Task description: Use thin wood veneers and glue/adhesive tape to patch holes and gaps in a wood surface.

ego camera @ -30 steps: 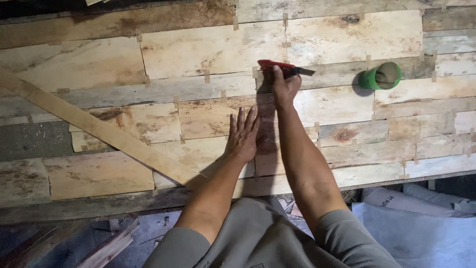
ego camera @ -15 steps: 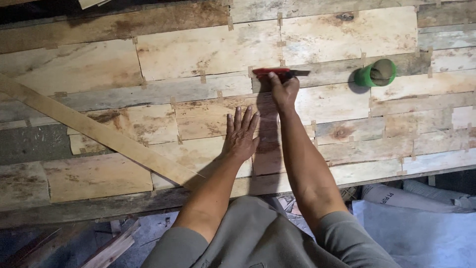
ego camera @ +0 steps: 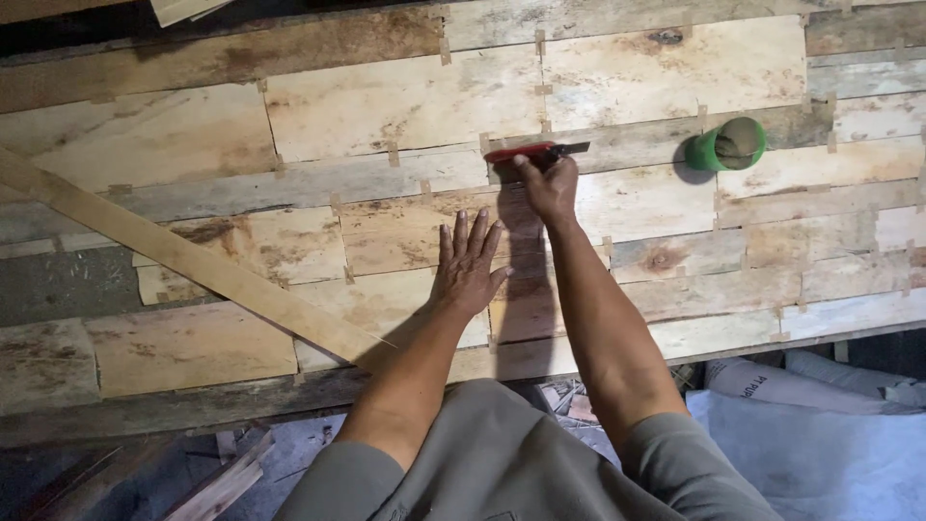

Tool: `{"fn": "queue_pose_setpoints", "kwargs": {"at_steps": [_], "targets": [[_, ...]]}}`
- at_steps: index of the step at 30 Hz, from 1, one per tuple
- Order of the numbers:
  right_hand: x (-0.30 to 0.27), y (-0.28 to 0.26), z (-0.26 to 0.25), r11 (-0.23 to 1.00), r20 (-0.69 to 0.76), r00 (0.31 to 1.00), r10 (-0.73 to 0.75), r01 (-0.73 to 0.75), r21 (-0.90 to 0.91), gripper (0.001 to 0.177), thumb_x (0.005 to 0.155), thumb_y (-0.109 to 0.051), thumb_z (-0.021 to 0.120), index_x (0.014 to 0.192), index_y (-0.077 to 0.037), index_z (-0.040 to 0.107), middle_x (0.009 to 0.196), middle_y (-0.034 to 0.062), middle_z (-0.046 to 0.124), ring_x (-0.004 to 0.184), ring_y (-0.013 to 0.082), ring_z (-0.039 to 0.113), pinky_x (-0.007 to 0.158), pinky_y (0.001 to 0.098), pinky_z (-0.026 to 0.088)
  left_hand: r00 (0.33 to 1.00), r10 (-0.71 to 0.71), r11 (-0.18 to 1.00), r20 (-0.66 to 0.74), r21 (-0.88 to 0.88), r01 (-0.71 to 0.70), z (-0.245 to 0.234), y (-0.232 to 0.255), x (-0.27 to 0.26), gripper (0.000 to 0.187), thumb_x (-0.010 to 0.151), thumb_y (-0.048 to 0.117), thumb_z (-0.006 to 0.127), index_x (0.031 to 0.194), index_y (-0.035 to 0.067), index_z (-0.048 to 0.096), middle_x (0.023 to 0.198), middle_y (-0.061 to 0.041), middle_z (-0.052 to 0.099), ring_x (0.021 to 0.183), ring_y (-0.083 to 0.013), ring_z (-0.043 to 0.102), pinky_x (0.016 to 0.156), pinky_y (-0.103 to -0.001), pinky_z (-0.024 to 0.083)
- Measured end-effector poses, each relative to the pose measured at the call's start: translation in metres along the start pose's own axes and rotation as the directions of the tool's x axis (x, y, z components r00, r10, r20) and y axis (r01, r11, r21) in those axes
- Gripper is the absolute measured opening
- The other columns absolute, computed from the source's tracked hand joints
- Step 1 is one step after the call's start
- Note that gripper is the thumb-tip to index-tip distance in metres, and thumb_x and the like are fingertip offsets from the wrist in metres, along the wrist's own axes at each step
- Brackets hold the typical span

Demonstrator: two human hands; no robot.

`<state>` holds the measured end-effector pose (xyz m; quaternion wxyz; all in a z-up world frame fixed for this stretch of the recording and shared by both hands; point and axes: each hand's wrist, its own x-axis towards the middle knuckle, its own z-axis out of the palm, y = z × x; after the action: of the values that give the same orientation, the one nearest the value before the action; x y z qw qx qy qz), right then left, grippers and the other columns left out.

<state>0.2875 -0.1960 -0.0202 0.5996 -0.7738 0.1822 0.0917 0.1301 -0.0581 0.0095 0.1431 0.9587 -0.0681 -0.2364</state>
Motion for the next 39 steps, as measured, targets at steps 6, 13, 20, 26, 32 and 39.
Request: {"fn": "queue_pose_setpoints", "kwargs": {"at_steps": [6,13,20,26,32,39], "targets": [[0.000,0.003,-0.006,1.000,0.028,0.999,-0.030,0.030,-0.008,0.015,0.092,-0.018,0.073,0.101,-0.006,0.077,0.096,0.0116,0.081,0.081,0.0187,0.078,0.073,0.0331,0.065,1.000,-0.001,1.000,0.028,-0.019,0.002,0.001,-0.001,0.000,0.086,0.099,0.060,0.046,0.165,0.019,0.010,0.173,-0.009,-0.005,0.157,-0.0386,-0.008,0.124,-0.060,-0.006],[0.037,0.039,-0.034,0.911,-0.185,0.979,-0.084,0.151,0.384,0.010,0.094,-0.003,0.071,0.100,0.005,0.072,0.094,0.0146,0.077,0.078,0.0194,0.074,0.072,0.0321,0.062,0.997,-0.025,1.000,0.072,-0.016,0.027,-0.008,0.002,0.000,0.084,0.100,0.062,0.042,0.165,0.019,0.010,0.173,-0.009,-0.005,0.157,-0.0385,-0.008,0.124,-0.060,-0.006],[0.053,0.030,-0.043,0.813,-0.212,0.949,-0.232,0.309,0.493,0.016,0.093,-0.005,0.069,0.103,0.008,0.069,0.096,0.0185,0.079,0.084,0.0244,0.081,0.078,0.0348,0.069,1.000,-0.011,1.000,0.020,-0.022,0.011,0.000,0.000,0.002,0.083,0.100,0.060,0.044,0.165,0.019,0.011,0.172,-0.009,-0.004,0.157,-0.0381,-0.008,0.124,-0.060,-0.005],[0.037,0.006,-0.047,0.899,-0.171,0.980,-0.098,0.161,0.407,0.019,0.098,-0.013,0.063,0.099,0.006,0.067,0.085,0.0138,0.076,0.071,0.0210,0.075,0.061,0.0337,0.060,0.999,-0.005,0.999,-0.047,-0.047,0.002,-0.004,0.001,0.001,0.086,0.098,0.059,0.051,0.164,0.018,0.016,0.172,-0.010,0.003,0.157,-0.0387,-0.003,0.124,-0.061,-0.003],[0.000,0.049,-0.063,0.949,-0.090,0.962,-0.257,0.269,0.166,0.013,0.107,-0.016,0.062,0.102,-0.004,0.063,0.079,0.0051,0.064,0.067,0.0135,0.058,0.060,0.0295,0.047,0.997,-0.070,0.996,0.041,0.056,0.067,-0.025,0.004,0.017,0.079,0.097,0.061,0.063,0.156,0.017,0.036,0.174,-0.019,0.016,0.162,-0.0410,0.008,0.131,-0.057,0.004],[-0.048,0.058,-0.081,0.947,-0.073,0.987,-0.142,0.157,0.279,0.012,0.104,-0.015,0.064,0.105,-0.003,0.064,0.087,0.0055,0.071,0.073,0.0149,0.069,0.063,0.0300,0.059,1.000,0.026,0.999,0.015,0.030,-0.026,-0.043,-0.012,0.030,0.104,0.087,0.062,0.066,0.161,0.005,0.020,0.170,-0.015,0.010,0.157,-0.0361,0.007,0.127,-0.047,0.005]]}}
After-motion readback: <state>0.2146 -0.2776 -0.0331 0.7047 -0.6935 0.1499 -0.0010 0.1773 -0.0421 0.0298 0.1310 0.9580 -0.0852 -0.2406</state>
